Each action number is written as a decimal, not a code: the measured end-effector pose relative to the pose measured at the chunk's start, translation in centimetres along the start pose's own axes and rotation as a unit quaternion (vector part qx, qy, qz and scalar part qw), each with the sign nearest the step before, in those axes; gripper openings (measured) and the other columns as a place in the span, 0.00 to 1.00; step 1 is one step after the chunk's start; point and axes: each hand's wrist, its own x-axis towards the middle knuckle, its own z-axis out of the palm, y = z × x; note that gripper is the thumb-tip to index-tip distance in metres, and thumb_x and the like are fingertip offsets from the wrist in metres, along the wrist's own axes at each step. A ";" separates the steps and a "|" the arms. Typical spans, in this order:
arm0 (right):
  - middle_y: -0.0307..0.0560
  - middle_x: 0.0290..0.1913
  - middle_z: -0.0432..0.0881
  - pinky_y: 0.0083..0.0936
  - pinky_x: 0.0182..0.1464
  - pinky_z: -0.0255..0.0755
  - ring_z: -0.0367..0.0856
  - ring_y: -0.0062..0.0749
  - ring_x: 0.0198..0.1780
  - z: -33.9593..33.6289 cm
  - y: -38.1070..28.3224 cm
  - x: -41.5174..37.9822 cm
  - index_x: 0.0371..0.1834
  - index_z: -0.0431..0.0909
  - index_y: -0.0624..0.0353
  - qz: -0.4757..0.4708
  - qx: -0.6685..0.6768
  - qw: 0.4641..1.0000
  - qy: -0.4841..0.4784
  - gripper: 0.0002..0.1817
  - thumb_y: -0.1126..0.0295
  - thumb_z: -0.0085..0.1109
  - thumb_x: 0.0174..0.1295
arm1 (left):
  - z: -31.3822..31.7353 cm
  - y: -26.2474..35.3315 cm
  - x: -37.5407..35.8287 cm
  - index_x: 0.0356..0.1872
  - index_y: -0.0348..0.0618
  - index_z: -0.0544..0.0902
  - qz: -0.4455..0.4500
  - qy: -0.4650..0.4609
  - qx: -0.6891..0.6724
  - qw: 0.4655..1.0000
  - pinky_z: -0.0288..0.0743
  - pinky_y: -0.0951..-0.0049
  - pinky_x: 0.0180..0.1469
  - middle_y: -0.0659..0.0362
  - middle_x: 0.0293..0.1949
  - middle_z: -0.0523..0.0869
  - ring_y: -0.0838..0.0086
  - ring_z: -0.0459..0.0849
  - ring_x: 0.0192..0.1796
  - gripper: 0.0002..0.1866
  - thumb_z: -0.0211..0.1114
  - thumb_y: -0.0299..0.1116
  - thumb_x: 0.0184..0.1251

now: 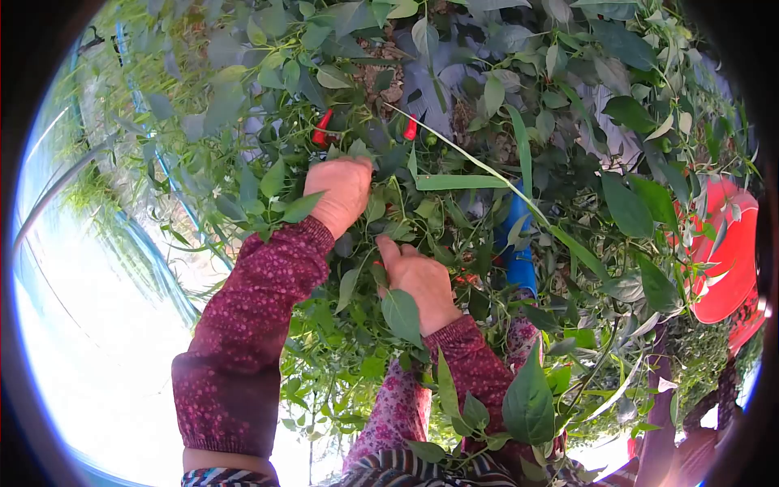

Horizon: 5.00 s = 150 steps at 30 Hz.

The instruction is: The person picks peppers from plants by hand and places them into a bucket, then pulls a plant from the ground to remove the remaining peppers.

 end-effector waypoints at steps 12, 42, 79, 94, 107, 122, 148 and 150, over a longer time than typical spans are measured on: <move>0.56 0.40 0.78 0.41 0.40 0.75 0.81 0.52 0.40 -0.1 0.0 0.2 0.64 0.63 0.56 0.012 -0.014 1.000 0.012 0.36 0.67 0.64 0.49 | -1.5 -0.3 -4.2 0.39 0.44 0.80 0.070 0.189 -0.132 0.970 0.75 0.65 0.34 0.57 0.28 0.79 0.63 0.81 0.28 0.11 0.65 0.31 0.55; 0.54 0.38 0.78 0.42 0.39 0.75 0.82 0.50 0.39 -1.6 0.7 1.5 0.58 0.66 0.46 0.036 -0.046 0.998 -0.007 0.31 0.65 0.65 0.47 | -3.5 -4.9 -2.9 0.44 0.40 0.82 -0.223 0.003 -0.663 0.715 0.73 0.81 0.32 0.68 0.32 0.82 0.85 0.76 0.27 0.10 0.61 0.31 0.64; 0.48 0.35 0.81 0.28 0.35 0.72 0.81 0.36 0.34 -0.8 1.4 2.2 0.46 0.77 0.56 -0.087 0.310 0.939 0.118 0.19 0.75 0.63 0.48 | -3.9 1.7 -4.3 0.25 0.36 0.73 -0.112 0.083 -0.572 0.808 0.58 0.78 0.24 0.66 0.17 0.70 0.86 0.63 0.22 0.13 0.65 0.33 0.63; 0.47 0.28 0.74 0.37 0.30 0.71 0.78 0.46 0.28 -1.8 -0.3 0.9 0.45 0.75 0.43 -0.083 0.086 0.991 0.068 0.20 0.66 0.65 0.45 | -4.3 -7.0 3.5 0.38 0.44 0.83 -0.018 -0.081 -0.037 0.996 0.74 0.64 0.43 0.52 0.33 0.83 0.59 0.81 0.36 0.08 0.62 0.32 0.59; 0.47 0.28 0.72 0.39 0.31 0.71 0.77 0.48 0.28 -2.3 -0.3 0.6 0.48 0.73 0.43 -0.072 0.100 0.990 0.068 0.22 0.67 0.65 0.47 | 2.9 -10.5 8.4 0.42 0.48 0.82 -0.094 -0.243 -0.164 0.952 0.73 0.66 0.51 0.54 0.51 0.81 0.59 0.79 0.52 0.16 0.60 0.46 0.61; 0.48 0.29 0.74 0.40 0.31 0.72 0.78 0.49 0.28 -2.4 -0.3 0.8 0.49 0.73 0.46 -0.066 0.080 0.992 0.077 0.21 0.67 0.64 0.49 | 3.0 -9.4 11.0 0.34 0.41 0.84 -0.091 -0.248 -0.219 0.939 0.75 0.64 0.41 0.50 0.34 0.85 0.60 0.83 0.39 0.14 0.70 0.37 0.45; 0.50 0.27 0.74 0.42 0.34 0.72 0.77 0.47 0.33 -2.6 -0.5 0.9 0.43 0.71 0.51 -0.076 0.124 0.987 0.069 0.17 0.63 0.61 0.49 | 5.6 -9.5 5.6 0.43 0.39 0.78 -0.320 -0.136 -0.679 0.646 0.75 0.67 0.35 0.58 0.35 0.80 0.71 0.79 0.36 0.16 0.64 0.39 0.58; 0.50 0.26 0.74 0.42 0.33 0.72 0.77 0.48 0.33 -2.8 -0.8 0.8 0.42 0.71 0.51 -0.073 0.133 0.986 0.072 0.17 0.64 0.61 0.49 | 5.4 -8.9 5.3 0.40 0.40 0.81 -0.332 -0.112 -0.665 0.659 0.75 0.67 0.36 0.58 0.34 0.80 0.72 0.79 0.36 0.13 0.64 0.37 0.58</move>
